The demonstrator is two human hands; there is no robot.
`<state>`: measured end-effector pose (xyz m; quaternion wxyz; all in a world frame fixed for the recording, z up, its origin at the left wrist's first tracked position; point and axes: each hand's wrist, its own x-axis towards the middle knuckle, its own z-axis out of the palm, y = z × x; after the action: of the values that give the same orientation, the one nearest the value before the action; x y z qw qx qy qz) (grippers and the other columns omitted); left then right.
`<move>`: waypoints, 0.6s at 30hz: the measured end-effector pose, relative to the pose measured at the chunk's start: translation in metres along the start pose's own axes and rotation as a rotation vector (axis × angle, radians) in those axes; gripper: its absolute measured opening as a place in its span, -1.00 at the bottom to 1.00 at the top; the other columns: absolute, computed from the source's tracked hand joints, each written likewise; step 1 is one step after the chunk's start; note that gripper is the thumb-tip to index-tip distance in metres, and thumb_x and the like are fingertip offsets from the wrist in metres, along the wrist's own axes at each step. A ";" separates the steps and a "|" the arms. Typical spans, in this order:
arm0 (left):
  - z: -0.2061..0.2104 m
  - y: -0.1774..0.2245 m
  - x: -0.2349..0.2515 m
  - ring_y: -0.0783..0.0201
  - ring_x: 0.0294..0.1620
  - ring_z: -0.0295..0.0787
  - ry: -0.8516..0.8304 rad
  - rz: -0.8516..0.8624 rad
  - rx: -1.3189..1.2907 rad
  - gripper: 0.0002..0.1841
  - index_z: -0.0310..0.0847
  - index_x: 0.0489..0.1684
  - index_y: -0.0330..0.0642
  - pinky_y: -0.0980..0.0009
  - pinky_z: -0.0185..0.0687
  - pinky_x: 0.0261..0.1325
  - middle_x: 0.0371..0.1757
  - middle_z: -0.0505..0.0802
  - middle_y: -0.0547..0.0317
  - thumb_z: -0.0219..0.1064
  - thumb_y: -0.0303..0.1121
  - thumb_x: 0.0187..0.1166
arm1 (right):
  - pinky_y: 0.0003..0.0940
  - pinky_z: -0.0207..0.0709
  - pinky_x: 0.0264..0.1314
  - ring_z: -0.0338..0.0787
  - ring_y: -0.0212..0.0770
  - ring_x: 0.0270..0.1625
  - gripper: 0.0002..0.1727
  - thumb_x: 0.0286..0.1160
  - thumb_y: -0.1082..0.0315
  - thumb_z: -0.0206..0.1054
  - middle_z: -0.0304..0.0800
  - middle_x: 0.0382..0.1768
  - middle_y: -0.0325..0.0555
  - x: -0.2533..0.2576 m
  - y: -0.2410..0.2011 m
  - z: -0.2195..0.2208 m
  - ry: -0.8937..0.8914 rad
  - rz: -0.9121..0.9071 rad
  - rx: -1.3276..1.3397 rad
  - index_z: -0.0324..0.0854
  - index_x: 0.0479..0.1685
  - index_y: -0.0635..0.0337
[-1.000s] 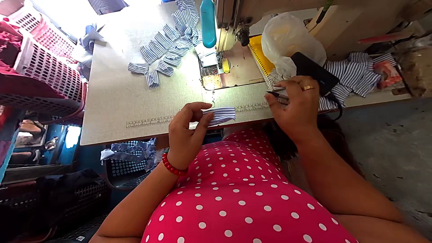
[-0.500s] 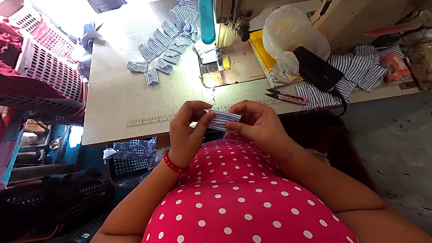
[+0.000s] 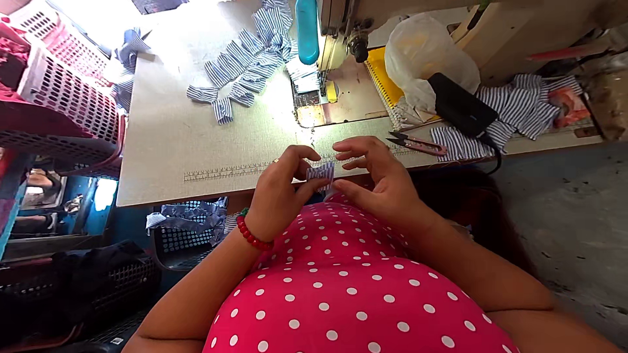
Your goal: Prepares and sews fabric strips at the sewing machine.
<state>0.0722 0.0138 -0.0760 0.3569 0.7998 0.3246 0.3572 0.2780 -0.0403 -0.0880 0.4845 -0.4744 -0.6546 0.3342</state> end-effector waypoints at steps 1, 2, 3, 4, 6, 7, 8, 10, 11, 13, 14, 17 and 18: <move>-0.003 0.002 0.002 0.41 -0.25 0.80 -0.031 0.039 0.064 -0.59 0.51 0.18 -0.27 0.49 0.79 -0.14 -0.26 0.79 0.18 0.56 -0.45 0.43 | -0.41 0.70 0.26 0.72 -0.31 0.31 -0.50 0.46 0.17 0.48 0.69 0.30 -0.11 0.001 -0.003 -0.003 -0.016 -0.005 -0.020 0.62 0.35 0.17; -0.006 0.004 0.004 0.40 -0.26 0.80 -0.065 0.055 0.090 -0.56 0.49 0.20 -0.26 0.47 0.80 -0.15 -0.29 0.79 0.21 0.57 -0.46 0.41 | -0.42 0.71 0.23 0.76 -0.34 0.25 -0.56 0.47 0.18 0.48 0.77 0.22 -0.16 0.003 -0.005 -0.003 -0.034 -0.004 -0.032 0.66 0.29 0.16; -0.007 0.005 0.006 0.41 -0.29 0.79 -0.092 0.066 0.097 -0.54 0.49 0.22 -0.26 0.47 0.81 -0.18 -0.33 0.77 0.24 0.57 -0.47 0.39 | -0.46 0.75 0.17 0.79 -0.38 0.15 -0.62 0.49 0.21 0.47 0.79 0.13 -0.18 0.003 -0.006 -0.003 -0.053 -0.004 -0.029 0.70 0.21 0.17; -0.007 0.006 0.007 0.42 -0.32 0.79 -0.110 0.076 0.090 -0.54 0.49 0.22 -0.26 0.49 0.81 -0.21 -0.36 0.76 0.26 0.58 -0.47 0.38 | -0.51 0.78 0.09 0.82 -0.41 0.04 -0.70 0.48 0.28 0.47 0.80 0.03 -0.18 0.003 -0.006 -0.002 -0.058 -0.016 -0.014 0.74 0.12 0.20; -0.004 0.003 0.006 0.43 -0.31 0.77 -0.104 0.078 0.034 -0.52 0.50 0.25 -0.26 0.51 0.77 -0.17 -0.35 0.78 0.26 0.58 -0.46 0.38 | -0.57 0.77 -0.07 0.80 -0.46 -0.16 -0.85 0.46 0.39 0.46 0.78 -0.14 -0.19 0.002 -0.005 0.002 -0.031 -0.025 0.075 0.76 -0.08 0.25; -0.001 0.001 0.005 0.41 -0.27 0.77 -0.096 0.056 -0.040 -0.49 0.48 0.28 -0.28 0.50 0.76 -0.13 -0.30 0.78 0.23 0.58 -0.46 0.38 | -0.57 0.76 -0.10 0.79 -0.46 -0.19 -0.88 0.47 0.43 0.44 0.77 -0.17 -0.21 0.001 -0.004 0.004 -0.008 -0.010 0.145 0.74 -0.11 0.25; 0.002 0.000 0.002 0.39 -0.19 0.80 -0.101 0.012 -0.141 -0.47 0.44 0.32 -0.28 0.49 0.80 -0.08 -0.21 0.79 0.19 0.57 -0.46 0.40 | -0.56 0.77 -0.10 0.79 -0.46 -0.20 -0.90 0.49 0.47 0.42 0.77 -0.18 -0.23 0.000 -0.003 0.005 0.023 0.010 0.218 0.71 -0.11 0.24; 0.009 0.000 -0.003 0.40 -0.11 0.83 -0.125 -0.129 -0.359 -0.52 0.47 0.34 -0.27 0.48 0.82 -0.05 -0.06 0.81 0.17 0.51 -0.46 0.46 | -0.60 0.73 -0.10 0.77 -0.51 -0.22 -0.89 0.53 0.50 0.38 0.77 -0.22 -0.31 -0.001 -0.002 0.008 0.097 0.055 0.324 0.65 -0.06 0.18; 0.012 0.000 -0.005 0.43 -0.12 0.82 -0.123 -0.196 -0.435 -0.60 0.52 0.28 -0.25 0.50 0.81 -0.05 -0.04 0.81 0.20 0.47 -0.46 0.50 | -0.63 0.71 -0.14 0.75 -0.52 -0.25 -0.89 0.55 0.50 0.37 0.75 -0.25 -0.32 -0.002 -0.002 0.010 0.126 0.080 0.366 0.64 -0.06 0.15; 0.018 -0.001 -0.009 0.47 -0.23 0.78 -0.064 -0.280 -0.511 -0.79 0.62 0.10 -0.27 0.53 0.76 -0.13 -0.16 0.82 0.23 0.40 -0.48 0.58 | -0.62 0.69 -0.19 0.73 -0.50 -0.29 -0.88 0.57 0.50 0.35 0.72 -0.27 -0.30 -0.003 -0.001 0.012 0.160 0.111 0.425 0.62 -0.05 0.12; 0.019 -0.003 -0.010 0.49 -0.28 0.77 -0.029 -0.299 -0.518 -0.86 0.65 0.03 -0.25 0.54 0.76 -0.17 -0.22 0.82 0.26 0.37 -0.48 0.61 | -0.63 0.69 -0.19 0.72 -0.51 -0.28 -0.87 0.58 0.50 0.34 0.70 -0.26 -0.31 -0.004 0.001 0.013 0.165 0.112 0.431 0.61 -0.04 0.10; 0.018 -0.003 -0.013 0.51 -0.37 0.72 0.022 -0.287 -0.490 -0.91 0.66 0.00 -0.20 0.59 0.70 -0.26 -0.27 0.80 0.27 0.32 -0.47 0.67 | -0.63 0.67 -0.18 0.71 -0.51 -0.28 -0.87 0.56 0.50 0.34 0.68 -0.27 -0.30 -0.005 0.003 0.012 0.161 0.109 0.384 0.60 -0.04 0.12; 0.018 -0.003 -0.013 0.50 -0.38 0.71 0.024 -0.260 -0.458 -0.90 0.66 0.01 -0.21 0.60 0.68 -0.28 -0.27 0.79 0.26 0.32 -0.48 0.67 | -0.64 0.66 -0.18 0.71 -0.51 -0.27 -0.88 0.56 0.50 0.33 0.68 -0.27 -0.30 -0.005 0.004 0.011 0.153 0.105 0.346 0.59 -0.03 0.13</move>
<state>0.0787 -0.0002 -0.0916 0.5676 0.6456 0.3394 0.3819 0.2692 -0.0436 -0.0962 0.5891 -0.4417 -0.5229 0.4294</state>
